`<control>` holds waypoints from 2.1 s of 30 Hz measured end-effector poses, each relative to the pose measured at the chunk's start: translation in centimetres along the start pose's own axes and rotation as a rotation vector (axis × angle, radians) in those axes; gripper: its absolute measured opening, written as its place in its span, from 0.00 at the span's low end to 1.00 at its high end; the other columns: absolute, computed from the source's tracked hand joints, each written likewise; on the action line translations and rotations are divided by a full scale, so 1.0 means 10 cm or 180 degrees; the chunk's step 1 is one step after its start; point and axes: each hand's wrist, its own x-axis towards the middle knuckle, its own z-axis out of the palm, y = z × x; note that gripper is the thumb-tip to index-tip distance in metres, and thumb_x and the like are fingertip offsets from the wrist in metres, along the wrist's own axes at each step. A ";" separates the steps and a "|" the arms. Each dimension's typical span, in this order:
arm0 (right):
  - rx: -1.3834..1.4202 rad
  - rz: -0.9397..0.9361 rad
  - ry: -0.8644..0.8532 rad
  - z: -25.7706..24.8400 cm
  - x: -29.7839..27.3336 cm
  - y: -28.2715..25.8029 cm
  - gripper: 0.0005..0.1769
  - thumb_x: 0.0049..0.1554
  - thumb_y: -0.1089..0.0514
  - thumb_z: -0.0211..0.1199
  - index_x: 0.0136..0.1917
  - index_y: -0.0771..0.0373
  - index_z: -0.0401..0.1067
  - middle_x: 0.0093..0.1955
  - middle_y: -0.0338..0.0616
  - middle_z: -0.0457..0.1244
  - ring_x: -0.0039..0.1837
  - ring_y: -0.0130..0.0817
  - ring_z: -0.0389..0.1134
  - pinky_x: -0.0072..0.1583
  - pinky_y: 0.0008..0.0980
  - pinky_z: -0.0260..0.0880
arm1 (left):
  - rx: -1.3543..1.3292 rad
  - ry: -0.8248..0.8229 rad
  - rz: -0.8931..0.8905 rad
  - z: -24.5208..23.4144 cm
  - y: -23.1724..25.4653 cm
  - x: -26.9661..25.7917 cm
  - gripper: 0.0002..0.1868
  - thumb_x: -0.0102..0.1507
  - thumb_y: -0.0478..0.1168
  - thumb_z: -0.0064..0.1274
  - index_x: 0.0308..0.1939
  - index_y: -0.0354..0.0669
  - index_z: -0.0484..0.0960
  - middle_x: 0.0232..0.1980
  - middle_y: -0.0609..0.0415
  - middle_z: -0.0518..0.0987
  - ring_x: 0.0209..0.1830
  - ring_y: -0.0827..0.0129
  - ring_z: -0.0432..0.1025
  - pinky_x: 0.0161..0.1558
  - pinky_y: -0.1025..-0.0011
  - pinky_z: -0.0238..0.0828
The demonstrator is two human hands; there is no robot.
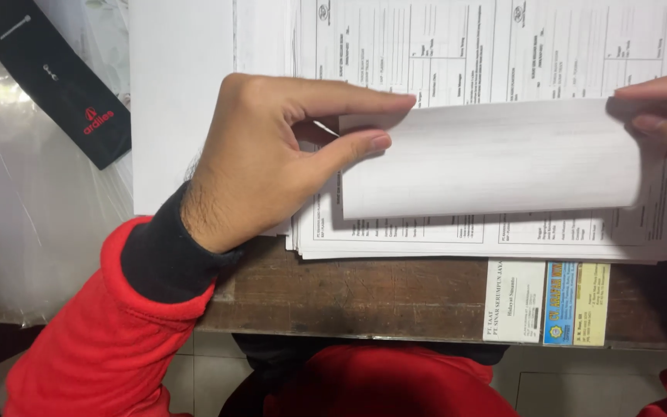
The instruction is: Folding printed documents and inserting them into envelopes for mailing
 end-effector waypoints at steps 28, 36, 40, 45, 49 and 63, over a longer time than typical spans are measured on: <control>-0.1163 -0.0362 0.0082 0.25 -0.09 -0.94 0.13 0.52 0.59 0.63 0.52 0.54 0.74 0.37 0.43 0.65 0.38 0.32 0.63 0.38 0.23 0.55 | 0.0991 -0.0091 0.0585 0.03 -0.18 -0.03 0.11 0.55 0.30 0.62 0.41 0.38 0.81 0.34 0.51 0.80 0.31 0.69 0.74 0.35 0.78 0.72; -0.1274 -0.0179 0.0003 0.26 -0.10 -1.10 0.11 0.52 0.58 0.62 0.50 0.51 0.75 0.37 0.42 0.65 0.40 0.31 0.63 0.32 0.27 0.56 | 0.0970 -0.0112 0.0570 0.04 -0.18 -0.04 0.10 0.55 0.30 0.61 0.40 0.37 0.81 0.33 0.51 0.80 0.29 0.69 0.73 0.33 0.78 0.70; -0.1378 -0.0418 -0.0135 0.21 -0.04 -0.92 0.12 0.51 0.56 0.61 0.50 0.52 0.75 0.39 0.44 0.67 0.42 0.34 0.66 0.47 0.26 0.61 | 0.1058 -0.0091 0.0604 0.03 -0.19 -0.03 0.10 0.55 0.30 0.63 0.40 0.38 0.81 0.33 0.52 0.80 0.29 0.70 0.74 0.33 0.78 0.71; -0.1209 -0.0084 -0.0060 0.26 -0.11 -1.14 0.10 0.52 0.57 0.61 0.48 0.52 0.76 0.37 0.41 0.67 0.41 0.30 0.65 0.30 0.26 0.56 | 0.1034 -0.0108 0.0536 0.02 -0.17 -0.04 0.11 0.54 0.30 0.63 0.39 0.38 0.81 0.33 0.52 0.80 0.30 0.70 0.74 0.33 0.79 0.71; -0.1121 -0.0225 -0.0071 0.24 -0.07 -1.12 0.10 0.53 0.61 0.60 0.48 0.54 0.76 0.38 0.41 0.66 0.44 0.30 0.64 0.34 0.24 0.57 | 0.1034 -0.0131 0.0457 -0.01 -0.15 -0.03 0.11 0.55 0.30 0.62 0.40 0.39 0.81 0.33 0.53 0.80 0.29 0.70 0.73 0.34 0.78 0.69; -0.1094 -0.1082 0.0221 0.26 -0.09 -1.11 0.09 0.58 0.74 0.61 0.50 0.65 0.75 0.40 0.50 0.64 0.42 0.36 0.63 0.44 0.28 0.60 | 0.1207 -0.0098 0.0580 0.01 -0.25 -0.08 0.11 0.54 0.27 0.62 0.40 0.35 0.80 0.33 0.50 0.78 0.30 0.66 0.73 0.34 0.75 0.71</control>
